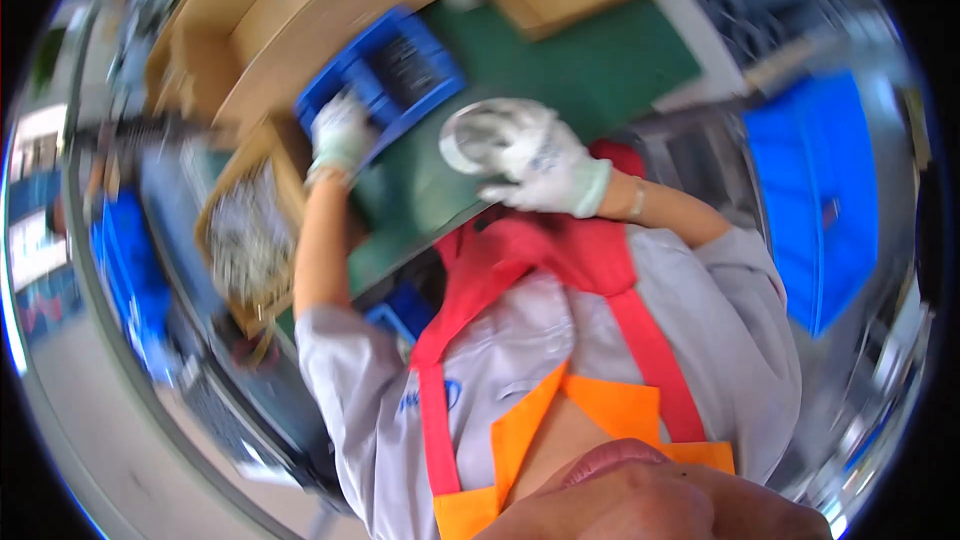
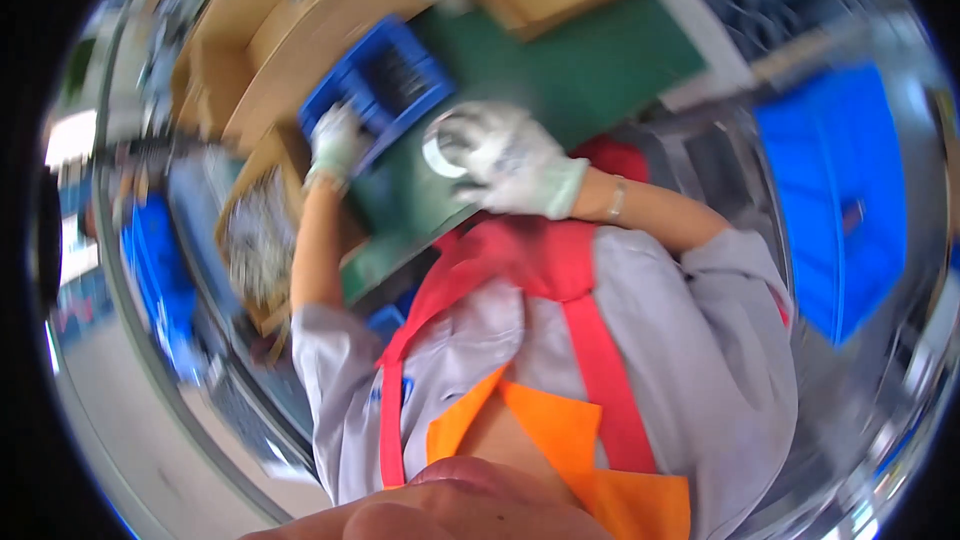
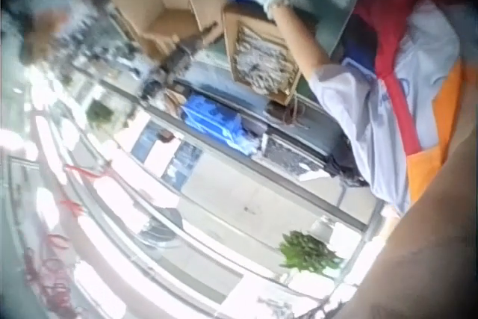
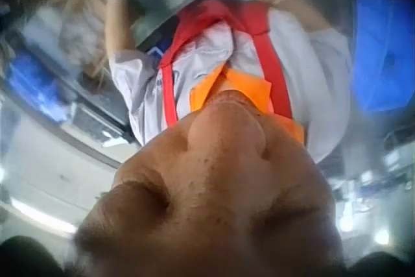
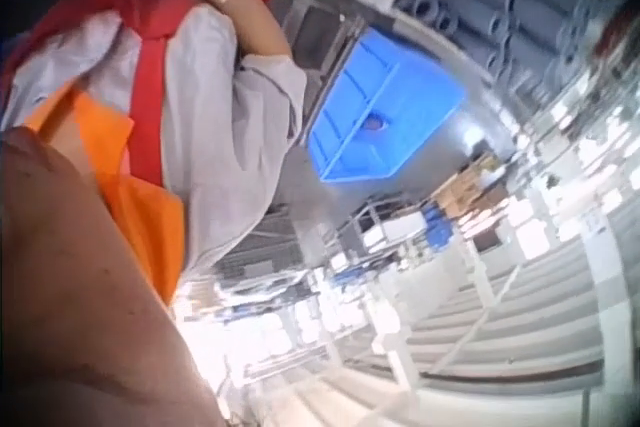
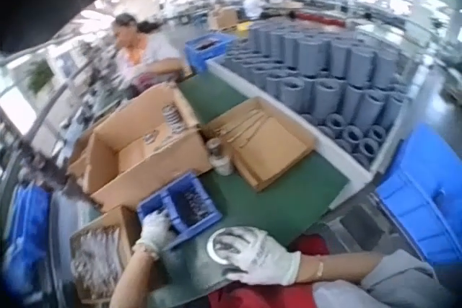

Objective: The person assembles electric motors by securing internal components, such as rotors and wires, into motor housings with screws, then attaches end caps using a pneumatic screwdriver.

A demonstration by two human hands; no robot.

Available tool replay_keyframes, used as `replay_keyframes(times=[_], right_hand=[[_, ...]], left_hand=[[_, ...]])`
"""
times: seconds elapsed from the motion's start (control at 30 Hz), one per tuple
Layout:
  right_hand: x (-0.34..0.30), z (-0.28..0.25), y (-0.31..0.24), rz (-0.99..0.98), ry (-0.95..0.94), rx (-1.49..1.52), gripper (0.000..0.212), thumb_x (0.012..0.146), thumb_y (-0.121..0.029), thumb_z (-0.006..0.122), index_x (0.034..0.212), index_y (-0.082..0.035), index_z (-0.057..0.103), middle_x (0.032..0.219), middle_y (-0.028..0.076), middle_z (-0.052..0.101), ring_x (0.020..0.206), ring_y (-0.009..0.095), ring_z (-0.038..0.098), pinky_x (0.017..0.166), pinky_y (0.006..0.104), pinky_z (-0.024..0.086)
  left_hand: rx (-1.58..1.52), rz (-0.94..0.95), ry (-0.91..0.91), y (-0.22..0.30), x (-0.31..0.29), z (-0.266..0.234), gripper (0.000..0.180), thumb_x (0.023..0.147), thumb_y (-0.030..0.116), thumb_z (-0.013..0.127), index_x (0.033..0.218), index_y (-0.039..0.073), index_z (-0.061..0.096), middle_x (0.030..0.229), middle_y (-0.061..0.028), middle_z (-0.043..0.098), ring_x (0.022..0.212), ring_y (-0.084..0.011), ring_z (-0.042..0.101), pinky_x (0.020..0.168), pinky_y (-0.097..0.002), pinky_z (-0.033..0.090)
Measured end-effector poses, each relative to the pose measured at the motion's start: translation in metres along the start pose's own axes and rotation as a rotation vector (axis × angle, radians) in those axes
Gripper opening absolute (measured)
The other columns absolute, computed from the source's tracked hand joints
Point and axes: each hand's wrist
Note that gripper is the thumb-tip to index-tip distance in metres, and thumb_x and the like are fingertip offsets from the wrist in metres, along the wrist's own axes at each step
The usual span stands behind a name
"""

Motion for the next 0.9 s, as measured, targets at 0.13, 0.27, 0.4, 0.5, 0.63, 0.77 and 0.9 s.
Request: replay_keyframes(times=[0.13,0.27,0.4,0.5,0.63,0.77,0.9], right_hand=[[-0.028,-0.067,0.033,-0.017,0.279,0.098,0.037,0.077,-0.028,0.073,0.109,-0.010,0.064,0.120,0.009,0.057,0.114,0.032,0.055,0.090,0.0451,0.049],[-0.119,-0.177,0.079,0.198,0.385,-0.238,0.028,0.082,-0.024,0.068,0.104,-0.007,0.064,0.114,0.013,0.060,0.106,0.033,0.060,0.089,0.0418,0.051],[-0.269,-0.267,0.144,0.825,0.459,-0.769,0.026,0.089,-0.023,0.062,0.109,-0.007,0.066,0.113,0.015,0.066,0.109,0.031,0.061,0.096,0.0396,0.048],[-0.402,-0.322,0.173,1.417,0.547,-0.804,0.052,0.090,-0.038,0.057,0.129,-0.004,0.057,0.127,0.021,0.060,0.118,0.037,0.056,0.101,0.0396,0.044],[-0.576,-0.333,0.176,2.052,0.245,-0.507,0.073,0.091,-0.062,0.040,0.108,0.004,0.066,0.114,0.031,0.062,0.116,0.045,0.055,0.095,0.0486,0.044],[-0.593,-0.307,0.173,2.161,0.219,-0.270,0.067,0.083,-0.057,0.051,0.112,0.001,0.067,0.112,0.026,0.066,0.111,0.041,0.061,0.093,0.0463,0.045],[-0.604,-0.311,0.210,2.208,0.365,-0.280,0.053,0.078,-0.043,0.065,0.101,0.004,0.069,0.096,0.020,0.070,0.089,0.033,0.069,0.072,0.0455,0.052]], left_hand=[[0.042,0.027,-0.037,-0.044,-0.002,0.038,0.063,0.072,0.031,0.072,0.124,-0.002,0.057,0.128,-0.0235,0.057,0.121,-0.0393,0.052,0.104,-0.0479,0.038],[0.007,0.104,-0.136,-0.035,0.014,0.034,0.047,0.073,0.027,0.072,0.111,0.002,0.062,0.122,-0.0191,0.059,0.115,-0.0381,0.052,0.097,-0.0514,0.039],[-0.009,0.038,-0.118,-0.020,0.007,0.012,0.046,0.073,0.029,0.073,0.109,0.002,0.063,0.114,-0.0166,0.062,0.108,-0.0360,0.055,0.093,-0.0482,0.041],[0.214,-0.002,-0.111,-0.015,0.003,-0.003,0.049,0.070,0.033,0.076,0.107,0.004,0.066,0.117,-0.0126,0.062,0.110,-0.0328,0.055,0.095,-0.0452,0.042],[0.195,0.016,-0.310,-0.017,0.023,0.008,0.048,0.069,0.028,0.071,0.109,0.002,0.064,0.110,-0.0179,0.065,0.107,-0.0363,0.058,0.096,-0.0453,0.042],[0.062,-0.110,-0.296,-0.008,0.003,-0.008,0.044,0.070,0.031,0.074,0.106,0.005,0.068,0.114,-0.0153,0.065,0.110,-0.0341,0.057,0.098,-0.0426,0.041],[0.018,-0.241,-0.012,-0.003,-0.010,-0.011,0.050,0.068,0.034,0.077,0.108,0.006,0.067,0.112,-0.0126,0.065,0.108,-0.0291,0.058,0.101,-0.0437,0.038]])
Point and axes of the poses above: each hand's wrist, its own x-axis towards the middle knuckle, its own z-axis out of the palm, y = z × x
